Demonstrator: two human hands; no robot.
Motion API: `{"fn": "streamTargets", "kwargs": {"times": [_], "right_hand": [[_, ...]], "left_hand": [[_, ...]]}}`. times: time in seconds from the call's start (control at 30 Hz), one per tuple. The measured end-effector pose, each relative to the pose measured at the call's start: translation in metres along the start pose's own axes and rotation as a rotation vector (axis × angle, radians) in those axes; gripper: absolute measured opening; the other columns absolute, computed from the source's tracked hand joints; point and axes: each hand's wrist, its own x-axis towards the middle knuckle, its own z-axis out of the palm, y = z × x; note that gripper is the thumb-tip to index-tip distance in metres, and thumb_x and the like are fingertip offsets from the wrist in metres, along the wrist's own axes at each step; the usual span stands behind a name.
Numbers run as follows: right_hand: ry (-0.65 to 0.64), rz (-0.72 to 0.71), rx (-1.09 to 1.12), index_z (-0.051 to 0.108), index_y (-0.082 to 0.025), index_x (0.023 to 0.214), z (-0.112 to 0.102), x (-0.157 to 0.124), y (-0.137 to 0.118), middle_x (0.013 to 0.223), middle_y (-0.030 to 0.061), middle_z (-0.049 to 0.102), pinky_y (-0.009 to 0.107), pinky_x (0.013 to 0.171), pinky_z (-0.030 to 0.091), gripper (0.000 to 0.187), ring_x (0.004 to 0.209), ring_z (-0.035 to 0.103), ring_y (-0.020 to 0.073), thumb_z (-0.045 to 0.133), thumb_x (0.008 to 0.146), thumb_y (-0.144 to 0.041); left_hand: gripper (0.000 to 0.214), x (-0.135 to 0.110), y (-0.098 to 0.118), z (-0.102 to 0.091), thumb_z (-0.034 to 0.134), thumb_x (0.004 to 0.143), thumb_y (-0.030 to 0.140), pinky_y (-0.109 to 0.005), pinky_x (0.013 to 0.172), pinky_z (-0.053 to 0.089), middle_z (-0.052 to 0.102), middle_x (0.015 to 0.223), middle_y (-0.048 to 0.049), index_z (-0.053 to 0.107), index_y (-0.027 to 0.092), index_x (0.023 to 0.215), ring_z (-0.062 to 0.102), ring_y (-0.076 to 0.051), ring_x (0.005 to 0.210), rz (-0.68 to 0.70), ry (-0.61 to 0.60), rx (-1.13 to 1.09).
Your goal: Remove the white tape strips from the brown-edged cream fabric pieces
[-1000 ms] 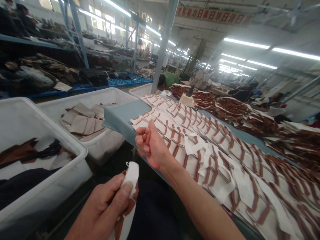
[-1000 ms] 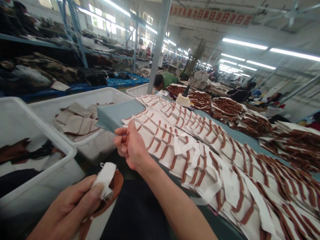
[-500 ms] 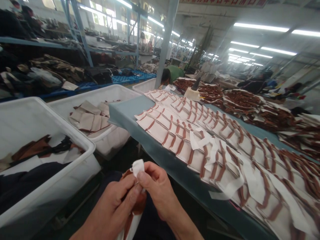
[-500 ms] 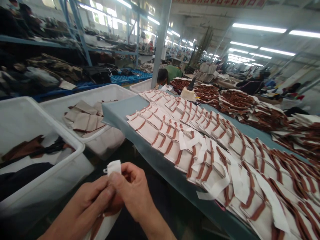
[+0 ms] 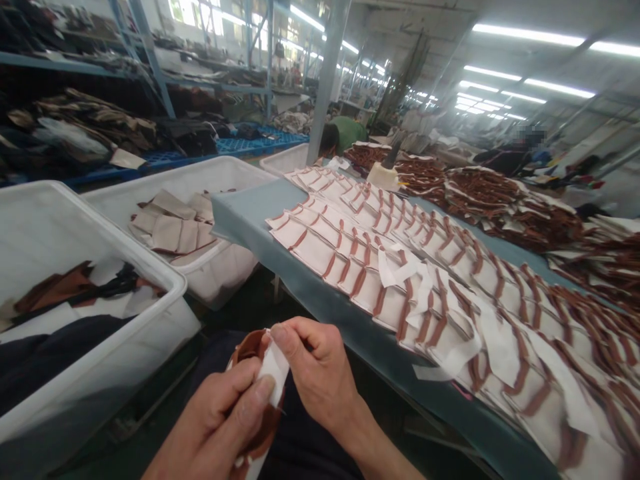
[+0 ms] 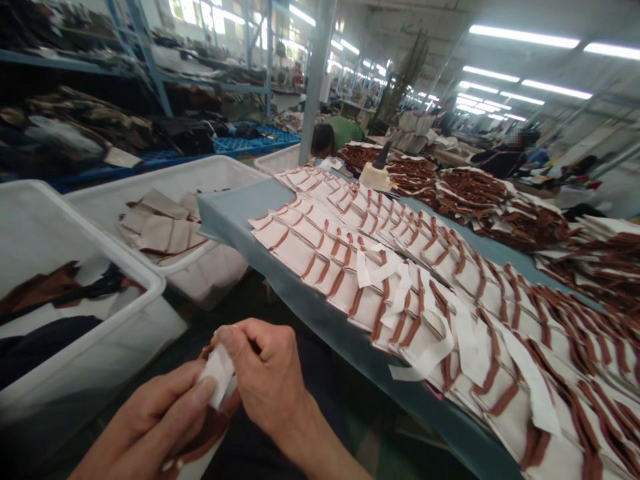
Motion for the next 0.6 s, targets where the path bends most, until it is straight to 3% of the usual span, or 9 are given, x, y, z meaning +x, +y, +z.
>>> {"fn": "streamTargets", "kwargs": {"times": [0.17, 0.3, 0.47, 0.53, 0.6], "right_hand": [[0.045, -0.006, -0.088, 0.069, -0.018, 0.066, -0.005, 0.003, 0.0, 0.055, -0.0041, 0.056, 0.022, 0.053, 0.039, 0.046, 0.053, 0.048, 0.0096, 0.067, 0.1, -0.049], [0.071, -0.031, -0.122, 0.066, -0.018, 0.068, -0.009, 0.007, 0.001, 0.054, -0.0047, 0.055, 0.023, 0.052, 0.037, 0.045, 0.052, 0.047, 0.0097, 0.067, 0.1, -0.05], [0.256, 0.0, 0.013, 0.062, -0.02, 0.071, -0.031, 0.017, 0.01, 0.052, -0.0068, 0.047, 0.023, 0.05, 0.033, 0.055, 0.048, 0.039, 0.0098, 0.068, 0.096, -0.068], [0.226, 0.042, -0.01, 0.066, -0.019, 0.072, -0.041, 0.011, 0.012, 0.053, -0.0054, 0.049, 0.024, 0.051, 0.033, 0.061, 0.049, 0.04, 0.0105, 0.063, 0.096, -0.076], [0.097, 0.095, -0.087, 0.073, -0.018, 0.075, -0.045, -0.004, 0.012, 0.058, -0.0023, 0.055, 0.024, 0.054, 0.035, 0.065, 0.054, 0.044, 0.0118, 0.058, 0.098, -0.077]], "left_hand": [[0.056, -0.002, 0.001, -0.002, 0.048, 0.106, 0.07, -0.025, 0.054, 0.036, 0.043, 0.067, 0.0045, 0.057, 0.022, 0.078, 0.04, -0.014, 0.059, -0.065, -0.01, -0.039], [0.064, -0.001, 0.012, 0.002, 0.053, 0.098, 0.08, -0.027, 0.053, 0.031, 0.037, 0.062, 0.0064, 0.05, 0.023, 0.071, 0.033, -0.012, 0.057, -0.113, 0.05, -0.079], [0.065, 0.006, 0.014, 0.004, 0.057, 0.095, 0.083, -0.025, 0.049, 0.028, 0.033, 0.062, 0.0074, 0.045, 0.024, 0.07, 0.029, -0.011, 0.055, -0.109, 0.009, -0.147], [0.063, 0.009, 0.005, 0.005, 0.057, 0.097, 0.079, -0.024, 0.048, 0.029, 0.032, 0.061, 0.0074, 0.047, 0.023, 0.071, 0.028, -0.011, 0.054, -0.069, -0.014, -0.165], [0.056, 0.01, -0.012, 0.009, 0.062, 0.099, 0.071, -0.023, 0.05, 0.035, 0.038, 0.062, 0.006, 0.055, 0.022, 0.073, 0.034, -0.012, 0.055, -0.031, 0.015, -0.204]]}}
